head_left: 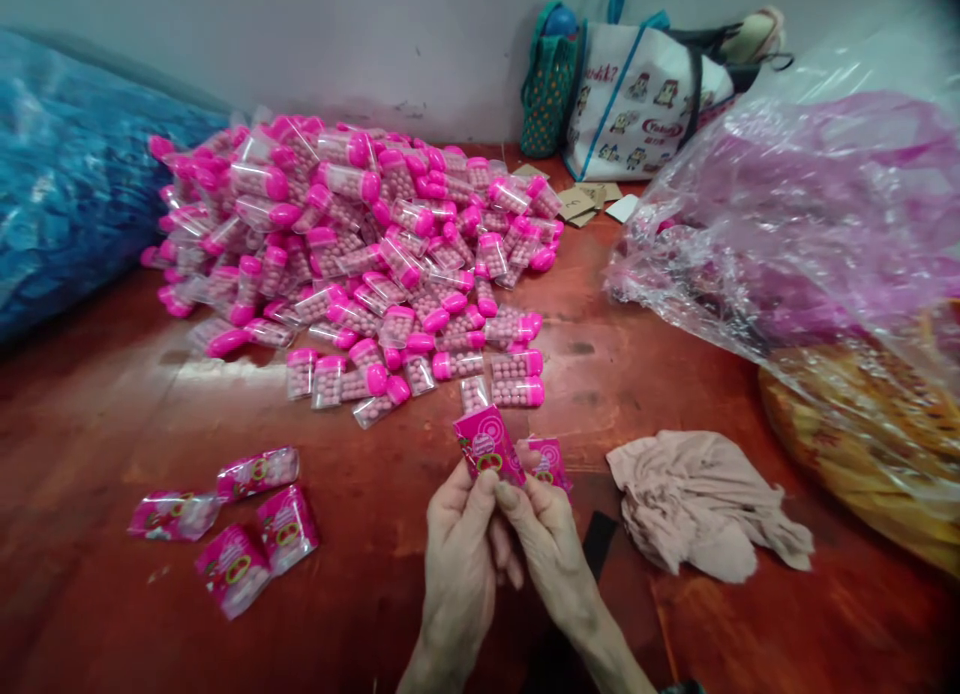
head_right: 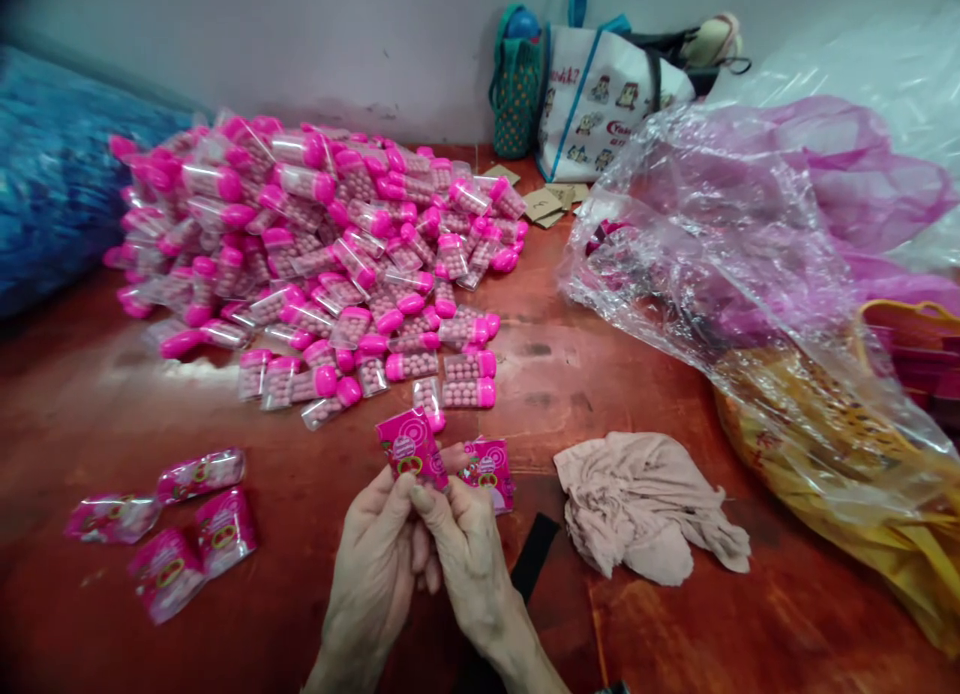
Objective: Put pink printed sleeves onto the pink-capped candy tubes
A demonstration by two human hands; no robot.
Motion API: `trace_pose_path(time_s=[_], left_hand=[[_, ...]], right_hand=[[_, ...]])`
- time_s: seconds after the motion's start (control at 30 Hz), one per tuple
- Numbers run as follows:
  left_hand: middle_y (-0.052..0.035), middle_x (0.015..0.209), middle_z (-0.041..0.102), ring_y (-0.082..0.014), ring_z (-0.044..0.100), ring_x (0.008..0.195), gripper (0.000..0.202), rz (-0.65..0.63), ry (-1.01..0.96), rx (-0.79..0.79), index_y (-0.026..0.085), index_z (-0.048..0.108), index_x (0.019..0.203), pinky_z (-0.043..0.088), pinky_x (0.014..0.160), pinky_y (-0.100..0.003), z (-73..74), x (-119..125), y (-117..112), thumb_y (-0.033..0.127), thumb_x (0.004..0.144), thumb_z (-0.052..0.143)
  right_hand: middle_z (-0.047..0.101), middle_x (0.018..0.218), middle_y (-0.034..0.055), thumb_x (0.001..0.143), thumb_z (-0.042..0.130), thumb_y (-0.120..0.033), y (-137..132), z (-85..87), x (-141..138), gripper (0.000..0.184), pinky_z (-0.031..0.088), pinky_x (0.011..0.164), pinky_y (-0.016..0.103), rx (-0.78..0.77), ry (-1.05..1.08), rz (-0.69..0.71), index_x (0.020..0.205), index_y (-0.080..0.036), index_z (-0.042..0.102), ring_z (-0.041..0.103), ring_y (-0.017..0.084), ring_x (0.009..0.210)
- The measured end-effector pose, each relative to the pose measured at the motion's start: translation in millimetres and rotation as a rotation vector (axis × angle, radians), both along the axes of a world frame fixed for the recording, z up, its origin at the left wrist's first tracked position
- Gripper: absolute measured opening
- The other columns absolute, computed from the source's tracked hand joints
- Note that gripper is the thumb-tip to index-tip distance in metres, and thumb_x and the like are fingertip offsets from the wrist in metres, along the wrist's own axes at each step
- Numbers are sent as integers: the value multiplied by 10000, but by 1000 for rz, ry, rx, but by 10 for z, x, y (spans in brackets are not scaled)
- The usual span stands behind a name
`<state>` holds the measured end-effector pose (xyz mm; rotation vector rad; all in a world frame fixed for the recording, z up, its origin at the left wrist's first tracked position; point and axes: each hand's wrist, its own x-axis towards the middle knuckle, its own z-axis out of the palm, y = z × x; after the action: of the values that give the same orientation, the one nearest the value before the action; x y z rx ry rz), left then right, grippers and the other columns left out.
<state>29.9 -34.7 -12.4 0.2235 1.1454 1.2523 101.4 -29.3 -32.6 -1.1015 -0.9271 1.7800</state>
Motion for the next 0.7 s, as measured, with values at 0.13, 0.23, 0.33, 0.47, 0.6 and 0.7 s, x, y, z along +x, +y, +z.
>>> trace_pose_path(time_s=[0.13, 0.23, 0.33, 0.47, 0.6, 0.7], left_hand=[[93, 325, 398, -42, 351, 249, 239, -9, 6, -15, 165, 556, 856, 319, 281, -117, -17, 9, -2, 389, 779, 583], [93, 330, 395, -49, 352, 255, 272, -20, 18, -17, 166, 565, 898, 289, 268, -119, -20, 10, 4, 407, 775, 580], [95, 335, 391, -52, 343, 264, 333, -10, 44, -21, 157, 577, 930, 295, 269, -130, -12, 8, -4, 430, 743, 609], [100, 340, 383, -53, 344, 267, 364, -5, 60, -34, 155, 577, 957, 299, 276, -134, -16, -10, -29, 434, 729, 622], [102, 327, 383, -56, 351, 252, 345, -8, 61, -30, 164, 567, 974, 279, 269, -126, -52, -5, -33, 426, 753, 600], [86, 339, 427, -63, 379, 258, 290, -16, 36, -7, 162, 587, 942, 312, 279, -139, -45, -32, -8, 391, 766, 596]], right_hand=[[444, 385, -69, 852, 499, -431, 12, -39, 15, 389, 256, 292, 152, -27, 34, 19, 572, -162, 473, 359, 34, 272], [444, 373, -67, 828, 522, -455, 20, -83, 8, 405, 261, 289, 157, -46, 71, 11, 553, -160, 480, 358, 37, 265], [429, 355, -64, 805, 526, -500, 21, -107, -18, 455, 261, 285, 161, -48, 90, -2, 507, -159, 476, 348, 37, 259], [417, 348, -63, 797, 518, -527, 12, -132, -45, 480, 268, 286, 162, -67, 83, 7, 487, -164, 469, 348, 39, 259], [397, 340, -66, 813, 486, -531, 8, -155, -57, 488, 311, 302, 173, -85, 64, 34, 483, -173, 457, 352, 49, 261], [402, 350, -62, 827, 482, -502, 11, -101, -49, 483, 293, 307, 177, -86, 46, 80, 476, -171, 458, 346, 50, 269]])
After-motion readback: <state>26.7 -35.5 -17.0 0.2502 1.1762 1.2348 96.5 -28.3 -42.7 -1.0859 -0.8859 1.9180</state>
